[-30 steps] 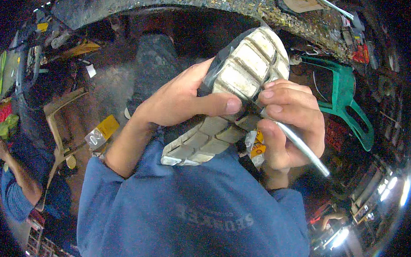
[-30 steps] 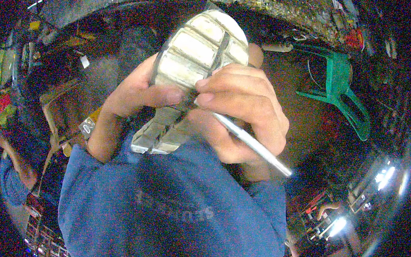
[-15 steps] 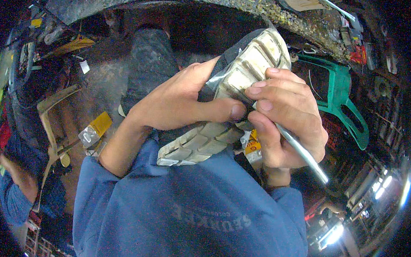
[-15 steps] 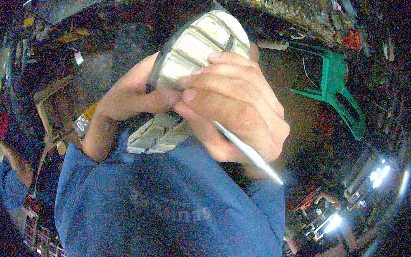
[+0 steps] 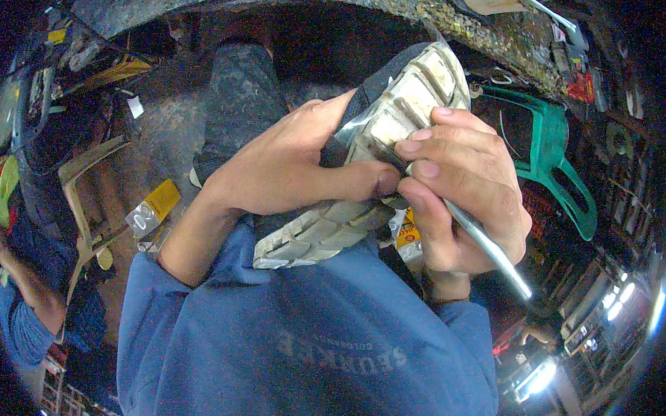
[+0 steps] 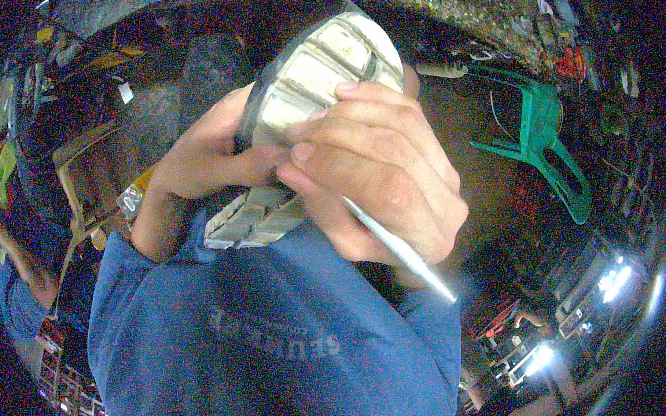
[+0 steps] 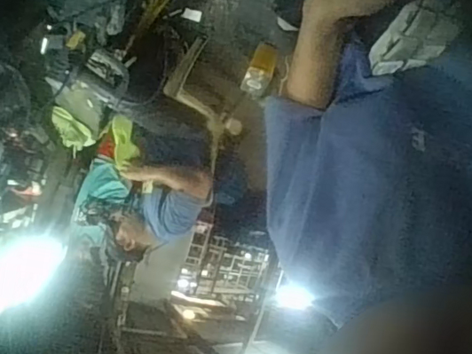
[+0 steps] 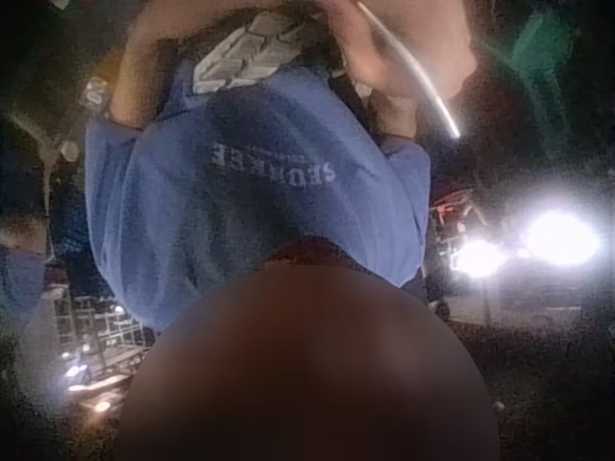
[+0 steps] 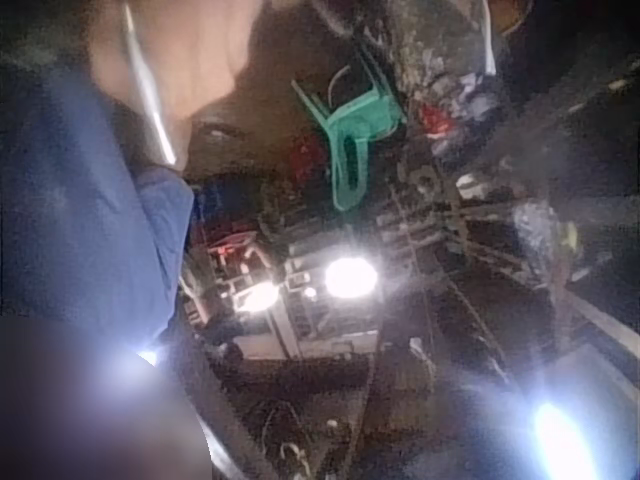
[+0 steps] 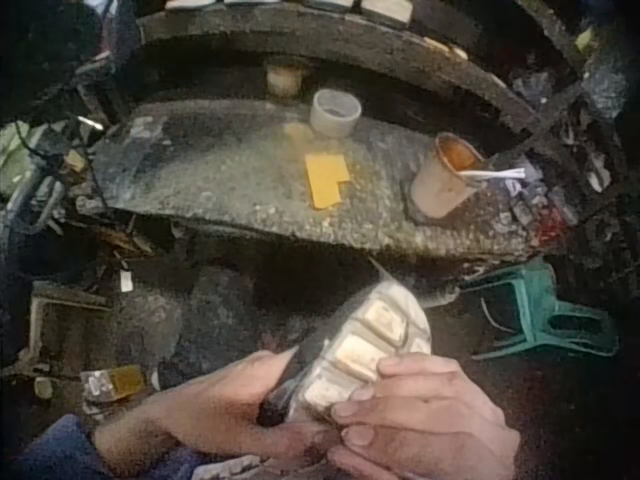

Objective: The person holds a shoe sole and uses a thin stick to apply a white substance into the tread grooves. They then wrap the sole in plastic wrap and use a metal tool to press and smooth the material into the grooves.

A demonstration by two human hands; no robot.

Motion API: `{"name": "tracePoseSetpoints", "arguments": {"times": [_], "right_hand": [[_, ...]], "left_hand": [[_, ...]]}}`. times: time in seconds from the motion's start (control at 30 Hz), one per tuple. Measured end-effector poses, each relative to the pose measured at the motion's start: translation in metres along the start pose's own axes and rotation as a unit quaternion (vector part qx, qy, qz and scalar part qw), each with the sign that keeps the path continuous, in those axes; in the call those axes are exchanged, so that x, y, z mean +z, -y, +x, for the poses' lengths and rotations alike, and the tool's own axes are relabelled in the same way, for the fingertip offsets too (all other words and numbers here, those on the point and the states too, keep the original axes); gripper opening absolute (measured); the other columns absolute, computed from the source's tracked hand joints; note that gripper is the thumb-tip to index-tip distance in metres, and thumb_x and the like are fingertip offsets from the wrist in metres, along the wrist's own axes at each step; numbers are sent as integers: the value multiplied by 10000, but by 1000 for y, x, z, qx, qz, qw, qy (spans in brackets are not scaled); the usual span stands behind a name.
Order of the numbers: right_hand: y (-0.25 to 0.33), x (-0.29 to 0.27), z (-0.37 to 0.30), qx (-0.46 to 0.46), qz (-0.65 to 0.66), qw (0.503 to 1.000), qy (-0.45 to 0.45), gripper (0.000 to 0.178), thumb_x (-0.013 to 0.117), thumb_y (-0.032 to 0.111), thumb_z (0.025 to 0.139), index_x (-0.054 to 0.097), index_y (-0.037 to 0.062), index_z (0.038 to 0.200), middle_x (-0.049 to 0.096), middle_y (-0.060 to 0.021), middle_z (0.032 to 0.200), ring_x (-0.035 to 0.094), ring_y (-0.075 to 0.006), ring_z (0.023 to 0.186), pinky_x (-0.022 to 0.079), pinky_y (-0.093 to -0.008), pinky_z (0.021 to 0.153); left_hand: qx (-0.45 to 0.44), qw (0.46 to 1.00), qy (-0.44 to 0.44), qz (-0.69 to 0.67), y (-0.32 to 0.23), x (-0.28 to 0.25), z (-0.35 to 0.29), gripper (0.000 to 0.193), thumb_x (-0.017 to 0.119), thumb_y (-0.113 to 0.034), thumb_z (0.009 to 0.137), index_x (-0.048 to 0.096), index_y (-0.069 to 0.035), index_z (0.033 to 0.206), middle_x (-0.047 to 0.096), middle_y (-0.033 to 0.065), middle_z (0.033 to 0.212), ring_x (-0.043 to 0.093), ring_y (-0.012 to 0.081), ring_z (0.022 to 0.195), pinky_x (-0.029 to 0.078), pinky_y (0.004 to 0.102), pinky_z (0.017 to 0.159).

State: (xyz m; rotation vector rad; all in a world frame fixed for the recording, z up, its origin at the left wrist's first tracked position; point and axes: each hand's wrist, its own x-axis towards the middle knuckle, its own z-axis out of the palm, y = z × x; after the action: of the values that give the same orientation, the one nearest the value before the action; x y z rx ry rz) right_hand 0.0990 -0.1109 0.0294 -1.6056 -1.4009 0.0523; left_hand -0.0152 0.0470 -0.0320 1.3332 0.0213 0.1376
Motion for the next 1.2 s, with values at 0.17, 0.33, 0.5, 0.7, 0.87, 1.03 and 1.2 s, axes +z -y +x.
{"name": "tracePoseSetpoints", "arguments": {"times": [0.17, 0.33, 0.5, 0.7, 0.87, 1.03, 1.2], "right_hand": [[-1, -1, 0, -7, 4, 1000, 1, 216, 782, 20, 787, 644, 29, 953, 723, -165, 890, 710, -305, 888, 532, -538, 919], [-2, -2, 1, -18, 2, 1000, 9, 223, 767, -8, 774, 646, 20, 959, 724, -177, 888, 712, -310, 886, 534, -541, 912], [-4, -2, 3, -34, 1, 999, 7, 231, 757, -29, 762, 646, 11, 960, 726, -191, 878, 717, -319, 872, 539, -547, 898], [-4, -2, 4, -32, 2, 999, 5, 229, 770, -32, 751, 643, 6, 937, 725, -193, 863, 719, -324, 866, 548, -551, 889], [-5, -3, 6, -40, -1, 999, 7, 231, 781, -35, 742, 642, 6, 921, 723, -194, 856, 720, -324, 864, 555, -549, 878], [-3, -5, 7, -38, 2, 999, 17, 232, 785, -31, 743, 643, 4, 923, 723, -194, 854, 720, -324, 858, 555, -551, 877], [-2, -6, 7, -36, -7, 999, 24, 231, 791, -25, 747, 644, 1, 923, 726, -190, 860, 719, -327, 861, 557, -547, 873]], "left_hand": [[-1, 1000, -1, 1, 0, 1, 0, 516, 756, -213, 833, 575, 17, 1258, 724, 145, 1059, 691, 206, 943, 533, 342, 858], [-7, 1000, -5, -4, -1, 1, -1, 516, 753, -218, 830, 578, 20, 1252, 726, 145, 1054, 694, 201, 940, 535, 345, 853], [1, 1000, -6, 9, -2, 1, 1, 479, 744, -204, 822, 592, 24, 1215, 726, 151, 1014, 703, 229, 900, 539, 357, 832], [21, 997, -3, 80, -8, -1, 0, 433, 732, -184, 817, 604, 27, 1174, 713, 167, 1002, 704, 271, 907, 534, 375, 828], [32, 993, -11, 112, -11, 0, -1, 428, 730, -181, 821, 604, 27, 1173, 707, 176, 1014, 698, 286, 928, 527, 382, 846], [48, 991, -14, 122, -11, 0, -2, 431, 737, -185, 822, 607, 27, 1174, 707, 179, 1018, 697, 296, 927, 525, 384, 845], [45, 994, -14, 94, -6, 2, -2, 423, 736, -182, 825, 610, 24, 1171, 706, 177, 1021, 696, 290, 929, 525, 378, 838]]}}
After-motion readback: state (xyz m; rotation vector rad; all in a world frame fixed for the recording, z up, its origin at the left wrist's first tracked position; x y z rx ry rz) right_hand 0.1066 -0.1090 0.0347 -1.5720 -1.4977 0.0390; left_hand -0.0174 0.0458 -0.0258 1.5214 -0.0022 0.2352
